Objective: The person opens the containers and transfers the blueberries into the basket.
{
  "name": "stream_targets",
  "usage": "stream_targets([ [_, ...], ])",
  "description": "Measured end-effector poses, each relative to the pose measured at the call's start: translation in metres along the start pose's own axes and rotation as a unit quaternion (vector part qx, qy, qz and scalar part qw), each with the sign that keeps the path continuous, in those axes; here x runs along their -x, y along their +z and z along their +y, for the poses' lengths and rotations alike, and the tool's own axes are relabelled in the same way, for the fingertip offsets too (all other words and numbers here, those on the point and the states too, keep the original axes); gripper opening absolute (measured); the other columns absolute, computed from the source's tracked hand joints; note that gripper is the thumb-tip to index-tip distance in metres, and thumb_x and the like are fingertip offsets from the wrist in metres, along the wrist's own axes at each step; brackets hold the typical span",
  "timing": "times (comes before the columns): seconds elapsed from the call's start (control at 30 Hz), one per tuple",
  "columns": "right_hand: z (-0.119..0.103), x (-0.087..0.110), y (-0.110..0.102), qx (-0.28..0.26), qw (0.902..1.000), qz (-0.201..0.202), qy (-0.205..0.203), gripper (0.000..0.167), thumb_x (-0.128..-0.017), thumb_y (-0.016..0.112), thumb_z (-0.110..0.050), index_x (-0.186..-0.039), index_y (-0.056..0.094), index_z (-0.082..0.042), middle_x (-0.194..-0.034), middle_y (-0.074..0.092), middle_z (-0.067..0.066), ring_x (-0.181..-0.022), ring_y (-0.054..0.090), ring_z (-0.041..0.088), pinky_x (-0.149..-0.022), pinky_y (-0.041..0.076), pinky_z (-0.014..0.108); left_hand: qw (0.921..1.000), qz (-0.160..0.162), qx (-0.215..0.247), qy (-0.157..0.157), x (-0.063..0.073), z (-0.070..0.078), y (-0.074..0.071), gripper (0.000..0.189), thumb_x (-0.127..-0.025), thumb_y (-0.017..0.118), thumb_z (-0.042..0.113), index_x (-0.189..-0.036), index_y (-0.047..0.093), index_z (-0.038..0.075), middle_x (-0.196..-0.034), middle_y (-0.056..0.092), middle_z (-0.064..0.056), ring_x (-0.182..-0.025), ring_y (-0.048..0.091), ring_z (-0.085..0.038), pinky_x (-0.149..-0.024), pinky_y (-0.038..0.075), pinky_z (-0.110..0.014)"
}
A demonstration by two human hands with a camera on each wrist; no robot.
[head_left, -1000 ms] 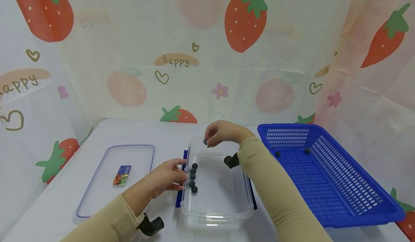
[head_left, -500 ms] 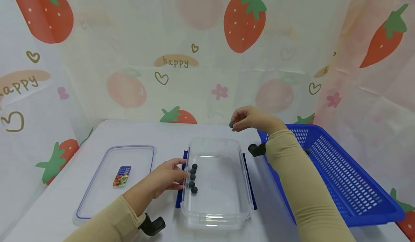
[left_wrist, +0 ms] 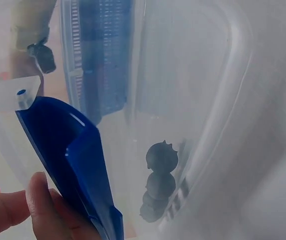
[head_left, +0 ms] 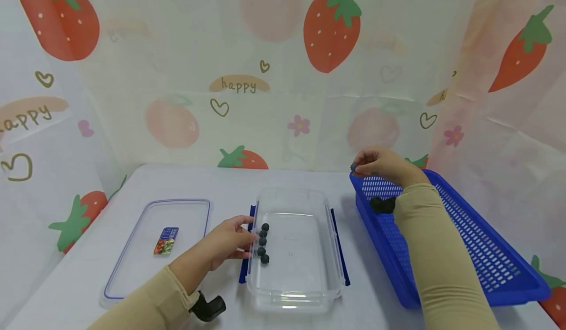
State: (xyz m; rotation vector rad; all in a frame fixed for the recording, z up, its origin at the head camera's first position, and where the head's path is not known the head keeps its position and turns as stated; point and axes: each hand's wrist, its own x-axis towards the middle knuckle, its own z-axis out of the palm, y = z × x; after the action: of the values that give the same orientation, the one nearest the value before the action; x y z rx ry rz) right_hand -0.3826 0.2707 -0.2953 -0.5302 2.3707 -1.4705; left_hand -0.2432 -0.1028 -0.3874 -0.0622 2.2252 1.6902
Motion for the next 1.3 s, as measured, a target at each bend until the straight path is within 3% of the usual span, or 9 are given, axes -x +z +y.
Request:
stream_targets([
  [0.4, 0.029, 0.02, -0.022, -0.043, 0.9981, 0.034, 0.028, 0.024, -0.086, 0.059, 0.001, -0.104, 0.049, 0.012, -0.088, 0.058, 0.007, -0.086, 0.062, 0.017, -0.082, 0.052, 0.029, 0.9998, 0.019, -0.008, 0.0, 0.003, 0.0, 0.002, 0.052, -0.087, 0.062, 0.016, -0.135, 0.041, 0.011, -0.094, 0.056, -0.014, -0.079, 0.057, -0.021, -0.065, 0.055, -0.029],
  [0.7, 0.048, 0.027, -0.027, 0.001, 0.9968, 0.044, 0.066, 0.02, -0.088, 0.056, 0.001, -0.103, 0.048, 0.011, -0.093, 0.057, 0.009, -0.087, 0.062, 0.015, -0.088, 0.049, 0.036, 0.9996, 0.028, 0.001, -0.002, 0.006, 0.0, 0.002, 0.052, -0.088, 0.06, 0.014, -0.135, 0.041, 0.011, -0.098, 0.055, -0.018, -0.078, 0.057, -0.021, -0.065, 0.055, -0.028],
  [1.3, 0.052, 0.03, -0.026, 0.007, 0.9945, 0.047, 0.093, 0.029, -0.09, 0.051, 0.003, -0.113, 0.041, 0.017, -0.095, 0.058, 0.011, -0.093, 0.061, 0.021, -0.093, 0.045, 0.041, 0.9997, 0.024, -0.003, -0.005, 0.004, -0.001, 0.002, 0.052, -0.088, 0.059, 0.015, -0.136, 0.04, 0.01, -0.099, 0.056, -0.018, -0.079, 0.057, -0.021, -0.065, 0.055, -0.029],
])
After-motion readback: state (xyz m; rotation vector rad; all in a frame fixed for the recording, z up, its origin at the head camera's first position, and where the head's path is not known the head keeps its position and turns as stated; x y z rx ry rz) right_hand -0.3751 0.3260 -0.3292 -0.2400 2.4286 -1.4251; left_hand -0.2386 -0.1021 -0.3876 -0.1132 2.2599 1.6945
